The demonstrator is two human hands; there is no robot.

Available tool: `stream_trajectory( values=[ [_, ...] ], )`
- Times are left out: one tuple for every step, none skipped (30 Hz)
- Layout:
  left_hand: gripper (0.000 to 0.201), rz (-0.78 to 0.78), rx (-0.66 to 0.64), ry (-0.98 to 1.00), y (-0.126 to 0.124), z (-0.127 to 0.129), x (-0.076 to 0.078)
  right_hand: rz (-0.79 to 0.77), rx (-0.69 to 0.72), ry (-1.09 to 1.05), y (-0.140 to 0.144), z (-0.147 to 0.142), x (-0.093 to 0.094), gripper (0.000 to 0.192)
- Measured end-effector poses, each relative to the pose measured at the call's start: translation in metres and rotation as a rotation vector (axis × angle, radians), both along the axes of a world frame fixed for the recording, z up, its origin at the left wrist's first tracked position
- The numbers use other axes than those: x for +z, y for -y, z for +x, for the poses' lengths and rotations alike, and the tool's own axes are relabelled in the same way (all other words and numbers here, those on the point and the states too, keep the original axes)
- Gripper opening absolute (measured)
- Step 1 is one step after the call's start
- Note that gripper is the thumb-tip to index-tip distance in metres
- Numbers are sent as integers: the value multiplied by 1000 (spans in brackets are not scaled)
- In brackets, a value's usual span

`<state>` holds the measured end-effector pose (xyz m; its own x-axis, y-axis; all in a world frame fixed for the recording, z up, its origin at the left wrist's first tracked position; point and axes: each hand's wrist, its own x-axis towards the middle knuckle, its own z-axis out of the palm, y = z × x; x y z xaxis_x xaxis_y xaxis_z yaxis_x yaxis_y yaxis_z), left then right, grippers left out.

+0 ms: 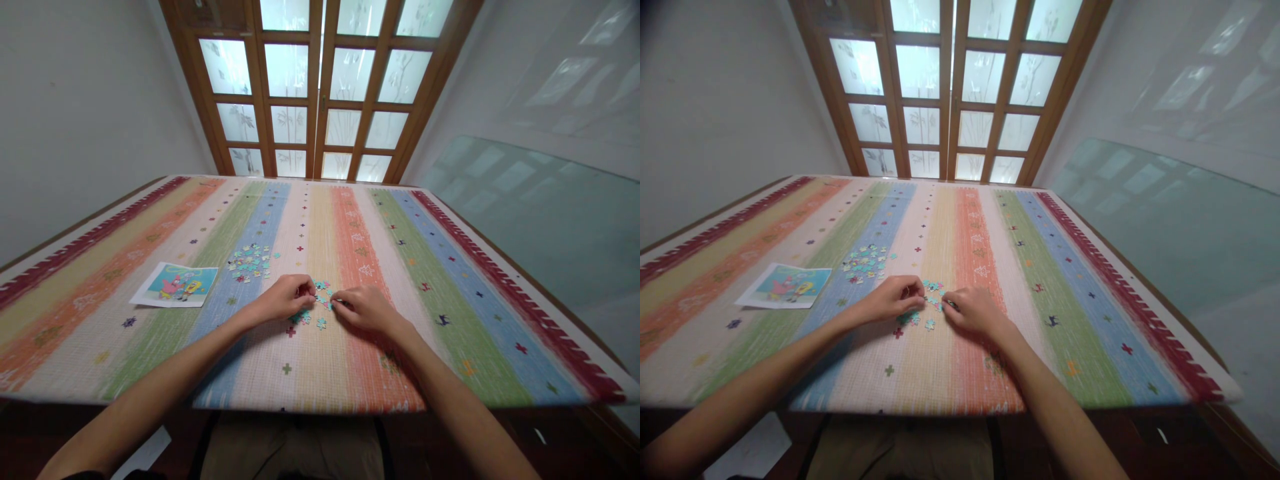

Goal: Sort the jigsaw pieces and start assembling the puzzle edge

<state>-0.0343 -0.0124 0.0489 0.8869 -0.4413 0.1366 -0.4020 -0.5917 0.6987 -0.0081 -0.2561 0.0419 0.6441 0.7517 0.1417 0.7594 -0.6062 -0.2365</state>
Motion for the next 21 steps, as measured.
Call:
stream_trajectory(
  values=[
    [6, -29, 16, -9, -2, -1, 1, -5, 1, 0, 0, 0, 0, 31],
    [10, -43, 27, -5, -4, -1, 2, -10, 0, 0, 0, 0, 0, 31],
    [15, -44, 30, 9, -6, -2, 2, -13, 0, 0, 0, 0, 0, 30],
    [19, -35, 28, 25, -9, -2, 3, -13, 0, -1, 0, 0, 0, 30],
    [21, -23, 24, 39, -12, -3, 3, -11, 0, -4, 0, 0, 1, 30],
    [21, -12, 22, 48, -16, -3, 4, -10, -1, -7, 0, 0, 1, 29],
    [20, -3, 25, 52, -19, -3, 4, -9, -1, -10, 0, -1, 1, 29],
    [19, -1, 34, 55, -22, -3, 4, -9, 0, -11, -1, -1, 1, 29],
    [17, -6, 50, 55, -25, -2, 4, -11, 1, -11, -1, -1, 1, 29],
    [17, -15, 71, 54, -29, 0, 3, -14, 2, -11, -1, -1, 2, 29],
    [17, -26, 98, 56, -32, 1, 3, -18, 3, -11, -1, -1, 2, 28],
    [17, -38, 128, 58, -36, 4, 2, -21, 4, -12, -1, -1, 2, 28],
    [18, -50, 161, 63, -40, 6, 1, -24, 3, -13, -1, -1, 1, 28],
    [19, -57, 194, 71, -43, 9, 1, -25, 0, -15, -1, -1, 1, 28],
    [20, -60, 225, 85, -47, 12, 0, -24, -4, -16, -1, -1, 1, 28],
    [21, -57, 255, 106, -50, 16, 0, -22, -7, -18, -1, -1, 0, 28],
    [21, -48, 284, 134, -53, 19, 0, -19, -8, -18, -1, -1, 0, 28],
    [21, -31, 313, 167, -56, 22, -1, -16, -8, -19, 0, -1, -1, 29],
    [21, -6, 340, 202, -59, 25, -1, -14, -7, -18, 0, -1, -2, 29],
    [21, 25, 365, 230, -62, 29, -2, -12, -5, -19, 0, -1, -2, 29],
    [20, 58, 387, 249, -64, 32, -3, -10, -2, -21, 0, 0, -3, 30]
  ],
)
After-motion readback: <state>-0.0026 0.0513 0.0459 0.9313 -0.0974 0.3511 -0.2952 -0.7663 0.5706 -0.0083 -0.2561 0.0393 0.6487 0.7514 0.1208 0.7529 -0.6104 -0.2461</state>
